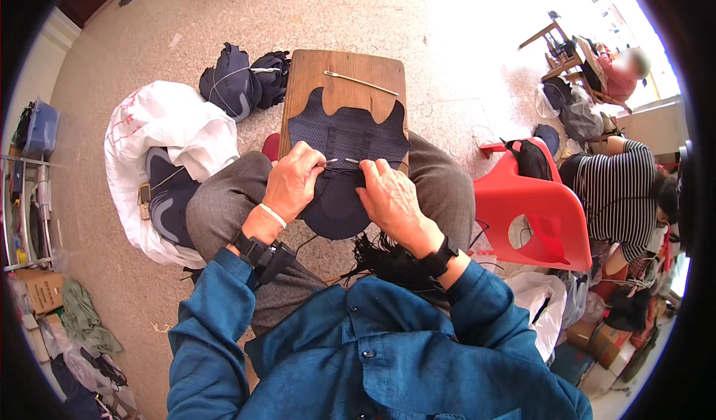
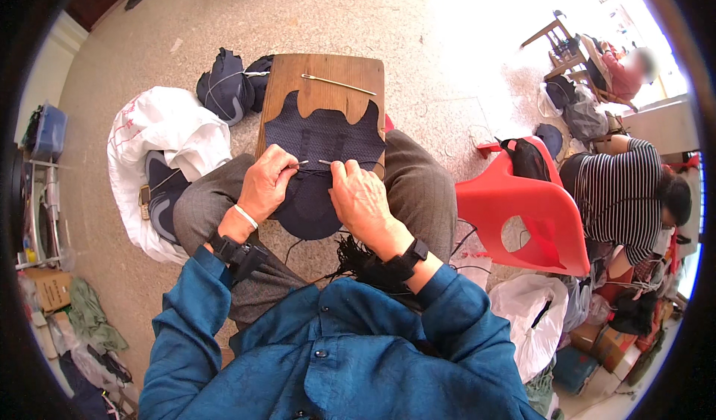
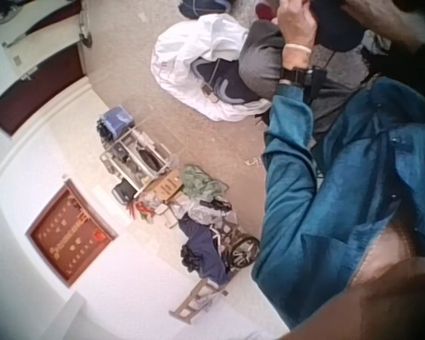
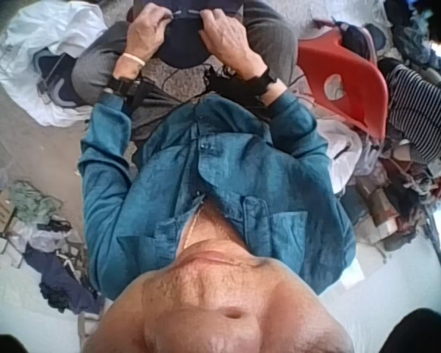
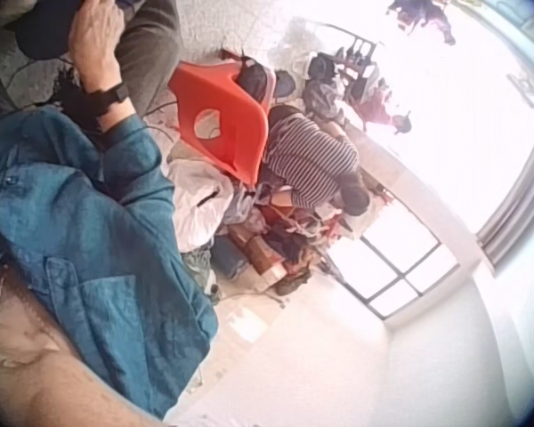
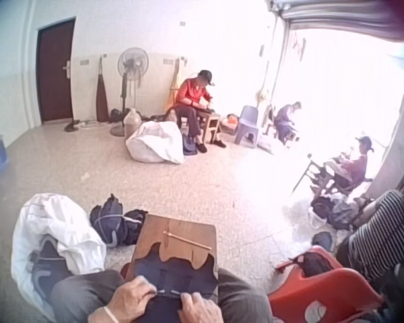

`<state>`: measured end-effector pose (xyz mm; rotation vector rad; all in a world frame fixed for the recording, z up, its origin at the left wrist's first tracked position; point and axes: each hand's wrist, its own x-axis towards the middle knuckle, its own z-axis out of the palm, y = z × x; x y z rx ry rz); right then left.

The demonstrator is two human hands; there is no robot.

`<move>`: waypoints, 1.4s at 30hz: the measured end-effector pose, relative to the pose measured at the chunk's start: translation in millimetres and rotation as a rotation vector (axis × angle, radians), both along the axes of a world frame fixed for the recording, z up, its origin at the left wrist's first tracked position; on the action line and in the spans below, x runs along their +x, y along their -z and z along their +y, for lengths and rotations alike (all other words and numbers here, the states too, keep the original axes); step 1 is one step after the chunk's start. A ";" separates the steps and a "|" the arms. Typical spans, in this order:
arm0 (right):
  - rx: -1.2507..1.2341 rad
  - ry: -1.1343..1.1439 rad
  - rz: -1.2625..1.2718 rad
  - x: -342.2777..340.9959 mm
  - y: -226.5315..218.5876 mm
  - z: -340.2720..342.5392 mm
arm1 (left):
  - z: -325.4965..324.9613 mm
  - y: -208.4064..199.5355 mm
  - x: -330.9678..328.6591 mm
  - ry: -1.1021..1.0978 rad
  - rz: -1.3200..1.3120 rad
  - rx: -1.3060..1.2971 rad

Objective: Hand-stitching or threading a cord through pre-punched holes in a shoe upper component.

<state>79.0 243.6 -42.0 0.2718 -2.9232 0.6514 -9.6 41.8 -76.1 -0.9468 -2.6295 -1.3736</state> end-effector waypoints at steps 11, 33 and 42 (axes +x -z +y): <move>-0.104 -0.006 0.009 -20.3 27.4 17.4 | 0.0 4.5 -3.9 -0.038 -0.143 0.061; -0.281 0.049 -0.022 -21.3 20.2 45.5 | 4.1 -6.3 -1.9 -0.030 -0.098 -0.075; -0.285 0.063 0.129 -12.5 3.4 28.4 | -6.3 -6.3 -5.9 -0.001 -0.078 -0.056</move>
